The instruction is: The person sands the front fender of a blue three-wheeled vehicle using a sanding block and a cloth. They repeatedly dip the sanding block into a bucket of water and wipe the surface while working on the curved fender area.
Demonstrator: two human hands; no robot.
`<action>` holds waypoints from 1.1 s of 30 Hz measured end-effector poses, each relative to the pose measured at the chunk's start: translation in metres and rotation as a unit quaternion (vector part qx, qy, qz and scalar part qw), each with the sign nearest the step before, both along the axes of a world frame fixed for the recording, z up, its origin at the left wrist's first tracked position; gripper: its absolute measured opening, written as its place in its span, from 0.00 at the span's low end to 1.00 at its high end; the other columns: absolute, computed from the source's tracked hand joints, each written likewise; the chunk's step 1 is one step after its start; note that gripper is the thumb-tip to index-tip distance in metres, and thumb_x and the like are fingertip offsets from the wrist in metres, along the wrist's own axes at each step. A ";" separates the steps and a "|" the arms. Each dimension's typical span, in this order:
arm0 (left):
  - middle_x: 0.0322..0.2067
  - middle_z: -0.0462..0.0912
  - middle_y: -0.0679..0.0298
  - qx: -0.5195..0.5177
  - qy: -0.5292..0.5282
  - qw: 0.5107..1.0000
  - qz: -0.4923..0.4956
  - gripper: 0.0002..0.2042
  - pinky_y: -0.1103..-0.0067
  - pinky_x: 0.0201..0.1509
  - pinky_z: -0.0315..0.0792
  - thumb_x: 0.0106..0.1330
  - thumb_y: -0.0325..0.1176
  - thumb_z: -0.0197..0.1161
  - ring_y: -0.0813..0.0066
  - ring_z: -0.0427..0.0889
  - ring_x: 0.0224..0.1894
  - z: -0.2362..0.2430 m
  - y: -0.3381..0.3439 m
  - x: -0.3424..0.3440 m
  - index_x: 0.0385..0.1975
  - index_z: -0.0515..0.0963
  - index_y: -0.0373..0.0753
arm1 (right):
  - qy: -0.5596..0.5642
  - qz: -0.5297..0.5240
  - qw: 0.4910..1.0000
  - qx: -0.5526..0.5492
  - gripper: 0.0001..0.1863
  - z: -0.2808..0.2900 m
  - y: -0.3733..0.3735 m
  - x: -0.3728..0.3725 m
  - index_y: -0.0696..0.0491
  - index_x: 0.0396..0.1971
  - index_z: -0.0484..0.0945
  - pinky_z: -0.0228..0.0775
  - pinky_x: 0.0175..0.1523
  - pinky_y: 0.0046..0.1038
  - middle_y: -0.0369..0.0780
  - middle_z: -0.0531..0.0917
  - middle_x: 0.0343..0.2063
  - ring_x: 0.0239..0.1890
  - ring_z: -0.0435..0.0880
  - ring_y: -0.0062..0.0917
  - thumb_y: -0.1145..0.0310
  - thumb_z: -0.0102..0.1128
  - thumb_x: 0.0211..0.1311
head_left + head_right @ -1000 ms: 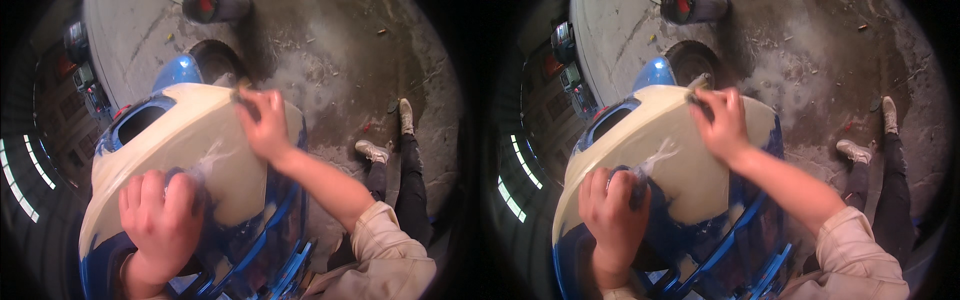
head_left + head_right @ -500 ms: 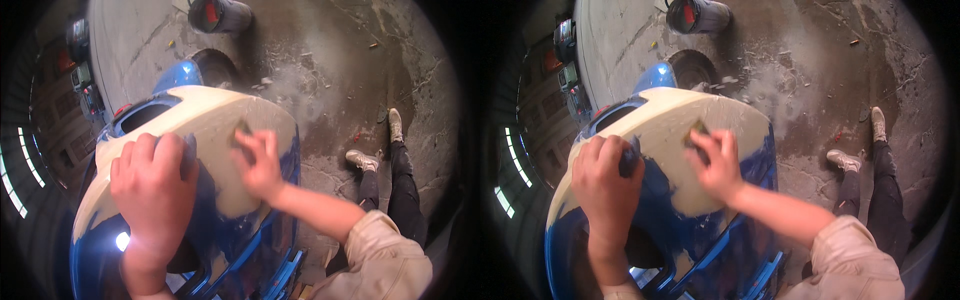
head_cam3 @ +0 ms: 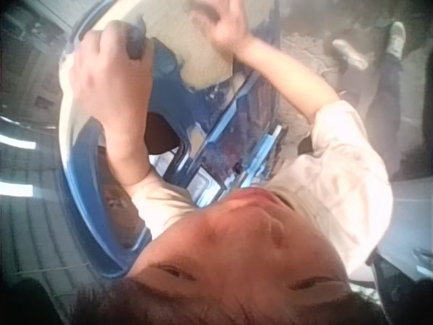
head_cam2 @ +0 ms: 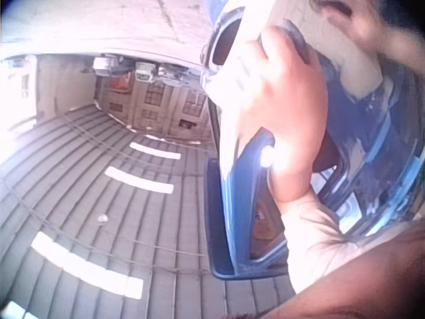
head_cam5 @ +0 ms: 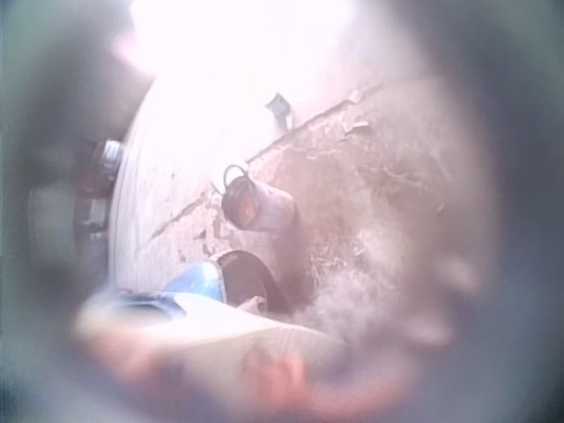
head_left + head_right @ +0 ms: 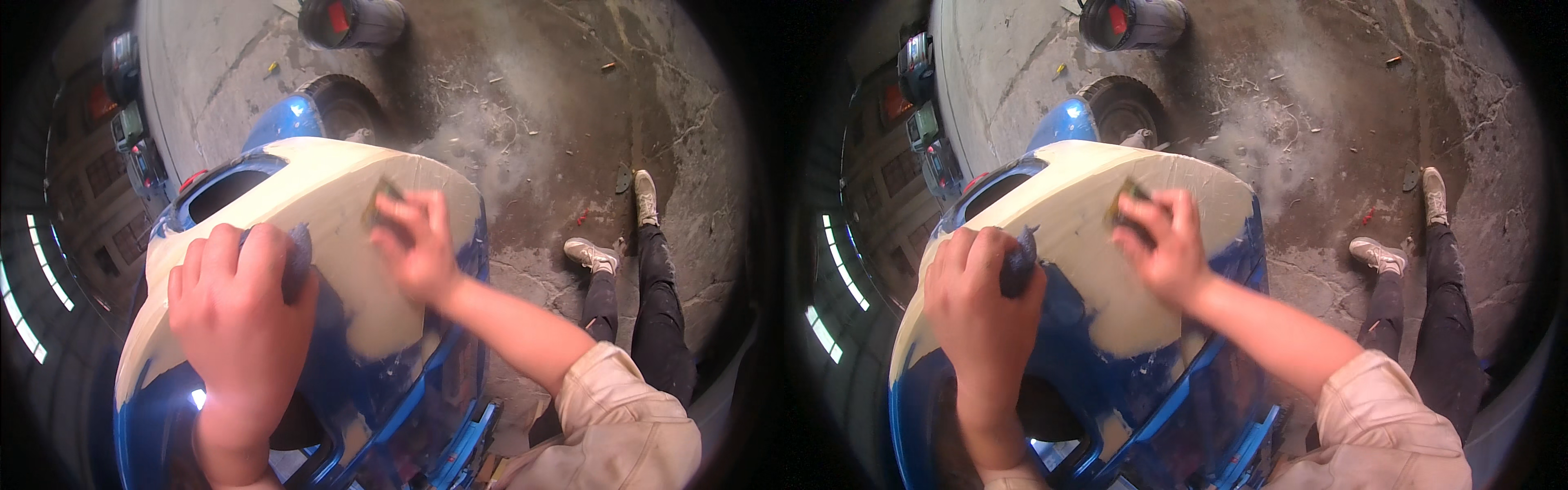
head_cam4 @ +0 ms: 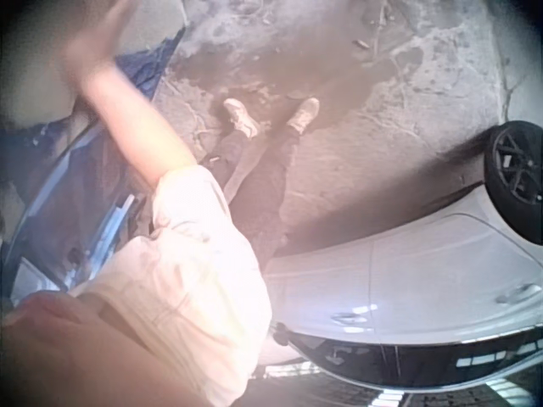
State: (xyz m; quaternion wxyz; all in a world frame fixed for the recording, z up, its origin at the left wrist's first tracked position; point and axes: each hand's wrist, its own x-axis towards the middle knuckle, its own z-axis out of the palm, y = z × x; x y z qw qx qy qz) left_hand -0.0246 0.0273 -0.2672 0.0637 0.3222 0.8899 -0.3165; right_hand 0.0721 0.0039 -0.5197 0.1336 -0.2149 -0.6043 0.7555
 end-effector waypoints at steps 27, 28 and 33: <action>0.30 0.74 0.62 0.003 -0.012 1.000 -0.019 0.14 0.66 0.41 0.70 0.41 0.27 0.76 0.59 0.78 0.36 -0.004 0.000 -0.004 0.28 0.78 0.45 | -0.189 0.021 0.981 -0.037 0.22 -0.076 0.014 -0.060 0.53 0.58 0.81 0.73 0.64 0.38 0.50 0.77 0.50 0.56 0.80 0.41 0.55 0.66 0.73; 0.30 0.74 0.62 0.005 -0.015 1.000 -0.022 0.14 0.66 0.41 0.70 0.42 0.28 0.76 0.60 0.78 0.35 -0.003 0.001 -0.004 0.28 0.78 0.45 | -0.190 0.023 0.981 -0.037 0.21 -0.074 0.012 -0.055 0.53 0.58 0.82 0.73 0.64 0.38 0.50 0.77 0.50 0.57 0.80 0.41 0.56 0.67 0.73; 0.30 0.75 0.62 0.009 -0.017 1.000 -0.005 0.14 0.66 0.41 0.70 0.42 0.27 0.75 0.59 0.78 0.36 -0.002 0.001 -0.003 0.29 0.78 0.45 | -0.053 0.050 0.997 -0.014 0.21 0.005 0.008 0.009 0.46 0.59 0.82 0.72 0.61 0.40 0.47 0.75 0.48 0.52 0.76 0.41 0.59 0.71 0.69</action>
